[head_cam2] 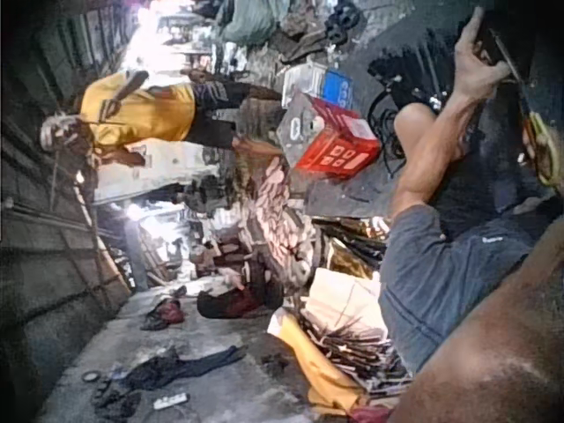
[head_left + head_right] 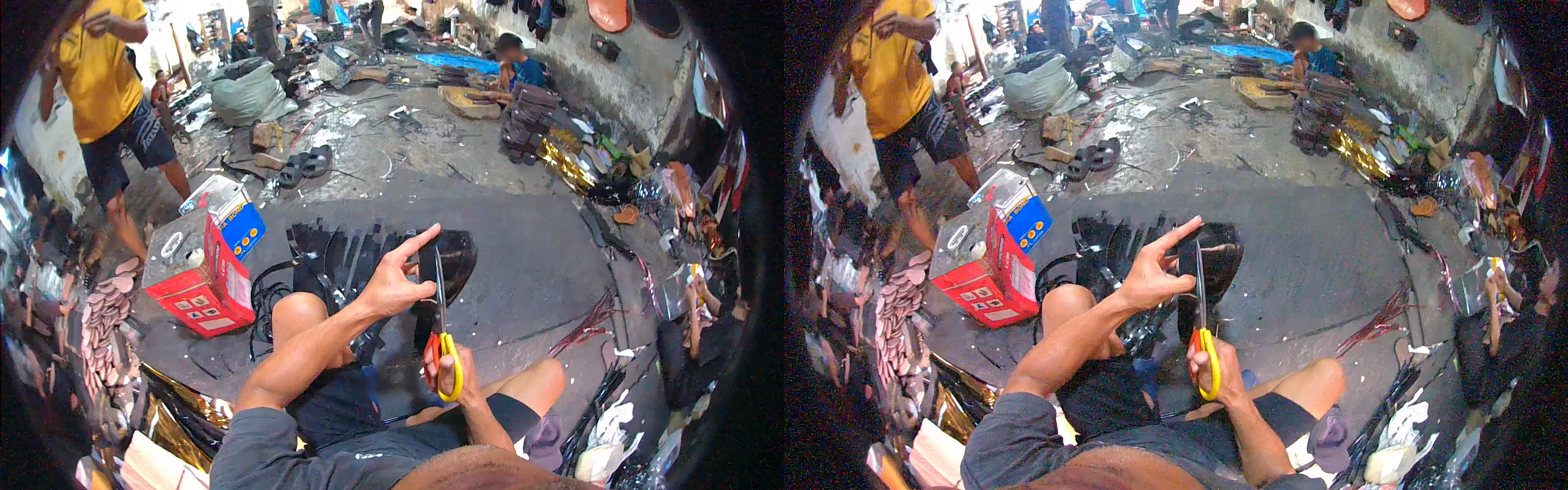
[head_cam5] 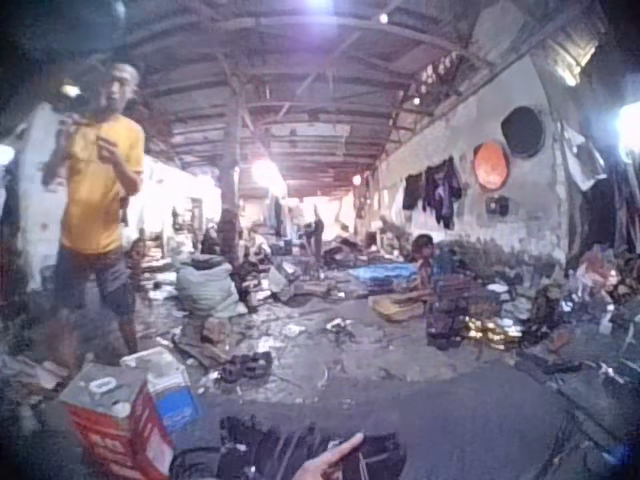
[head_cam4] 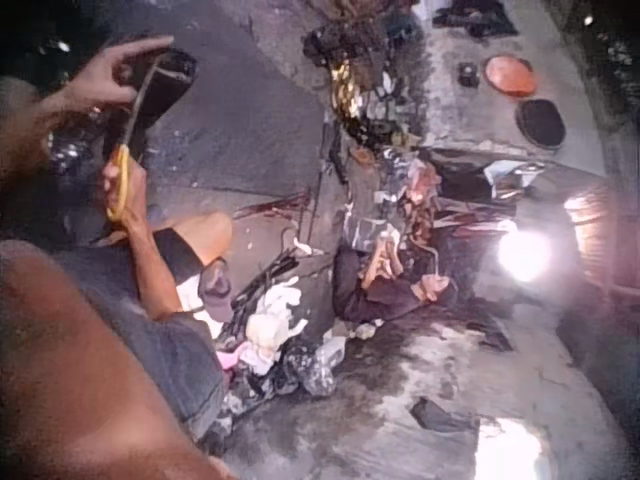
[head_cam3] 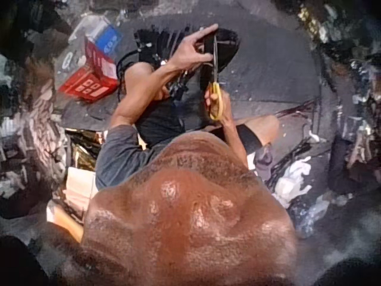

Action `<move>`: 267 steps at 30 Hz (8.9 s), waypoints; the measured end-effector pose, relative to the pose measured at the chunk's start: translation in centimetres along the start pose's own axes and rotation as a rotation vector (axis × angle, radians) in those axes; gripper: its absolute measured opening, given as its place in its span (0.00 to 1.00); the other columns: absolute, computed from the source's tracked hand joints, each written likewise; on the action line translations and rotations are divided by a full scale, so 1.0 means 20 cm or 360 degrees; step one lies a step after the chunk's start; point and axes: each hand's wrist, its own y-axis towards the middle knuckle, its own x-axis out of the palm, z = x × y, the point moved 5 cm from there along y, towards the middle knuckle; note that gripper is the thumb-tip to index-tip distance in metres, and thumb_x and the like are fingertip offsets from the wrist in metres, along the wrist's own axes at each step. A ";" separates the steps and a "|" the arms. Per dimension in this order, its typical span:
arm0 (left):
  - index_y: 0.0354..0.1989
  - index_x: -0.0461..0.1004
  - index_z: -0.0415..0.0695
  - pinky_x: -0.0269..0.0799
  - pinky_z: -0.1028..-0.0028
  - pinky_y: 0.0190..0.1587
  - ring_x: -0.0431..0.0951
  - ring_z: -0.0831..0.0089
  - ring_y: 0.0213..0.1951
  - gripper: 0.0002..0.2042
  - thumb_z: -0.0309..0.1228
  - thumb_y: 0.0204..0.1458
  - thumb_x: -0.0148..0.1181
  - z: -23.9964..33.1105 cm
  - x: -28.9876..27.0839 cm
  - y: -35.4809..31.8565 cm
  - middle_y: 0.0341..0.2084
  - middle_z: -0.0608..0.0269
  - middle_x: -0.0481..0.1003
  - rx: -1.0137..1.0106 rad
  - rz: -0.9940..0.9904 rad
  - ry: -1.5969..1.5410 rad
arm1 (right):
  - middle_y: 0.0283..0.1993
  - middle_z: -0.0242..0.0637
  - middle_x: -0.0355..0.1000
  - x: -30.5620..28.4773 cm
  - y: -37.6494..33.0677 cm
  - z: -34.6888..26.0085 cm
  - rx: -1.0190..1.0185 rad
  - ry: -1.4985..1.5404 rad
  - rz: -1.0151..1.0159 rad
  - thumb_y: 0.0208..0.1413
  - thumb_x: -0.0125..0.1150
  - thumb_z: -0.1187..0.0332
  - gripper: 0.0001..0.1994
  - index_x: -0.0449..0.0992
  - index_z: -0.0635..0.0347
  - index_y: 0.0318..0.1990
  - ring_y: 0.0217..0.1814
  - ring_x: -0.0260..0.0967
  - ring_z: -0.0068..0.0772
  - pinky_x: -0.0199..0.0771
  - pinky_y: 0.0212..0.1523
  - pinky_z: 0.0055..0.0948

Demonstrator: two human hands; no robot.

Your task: The person sits on the floor and uses scissors to cut a black rubber sheet into thin strips. They repeatedly cut the material and gather the resulting strips into a pile.

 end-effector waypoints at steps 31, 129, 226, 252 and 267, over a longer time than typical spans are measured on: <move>0.68 0.58 0.42 0.70 0.72 0.57 0.68 0.74 0.59 0.43 0.20 0.37 0.65 0.31 -0.11 0.15 0.64 0.61 0.62 0.0381 0.0091 0.0058 | 0.20 0.25 0.63 0.03 0.24 -0.30 0.0014 -0.0117 0.0001 0.29 0.46 0.14 0.50 0.70 0.61 0.32 0.19 0.62 0.17 0.65 0.20 0.19; 0.47 0.77 0.41 0.75 0.65 0.40 0.80 0.62 0.32 0.18 0.25 0.44 0.62 0.15 -1.20 0.18 0.31 0.56 0.80 -0.0179 0.0847 0.1061 | 0.19 0.26 0.63 -0.25 0.04 -0.02 -0.0006 0.0203 0.0286 0.36 0.50 0.19 0.46 0.70 0.63 0.34 0.17 0.63 0.19 0.64 0.17 0.20; 0.64 0.64 0.39 0.72 0.78 0.51 0.74 0.78 0.47 0.35 0.13 0.40 0.61 -0.19 0.13 -0.05 0.53 0.62 0.71 -0.0208 0.0123 -0.0337 | 0.22 0.27 0.63 0.04 -0.40 0.05 0.0400 0.0082 0.0163 0.40 0.55 0.25 0.39 0.68 0.60 0.33 0.21 0.61 0.19 0.61 0.21 0.21; 0.67 0.60 0.41 0.55 0.85 0.22 0.64 0.87 0.23 0.32 0.24 0.48 0.56 -0.28 0.17 -0.14 0.27 0.69 0.70 -0.0652 0.0211 -0.0579 | 0.21 0.21 0.60 0.01 -0.38 0.08 0.0437 0.0300 0.0202 0.45 0.67 0.38 0.29 0.68 0.57 0.30 0.19 0.56 0.15 0.54 0.18 0.21; 0.65 0.62 0.39 0.76 0.85 0.43 0.77 0.78 0.44 0.35 0.12 0.42 0.58 -0.13 0.24 -0.15 0.50 0.65 0.69 -0.0131 -0.0051 -0.0361 | 0.26 0.25 0.65 0.02 -0.34 0.00 0.0320 0.0007 0.0202 0.28 0.50 0.16 0.52 0.68 0.62 0.42 0.26 0.60 0.14 0.60 0.28 0.17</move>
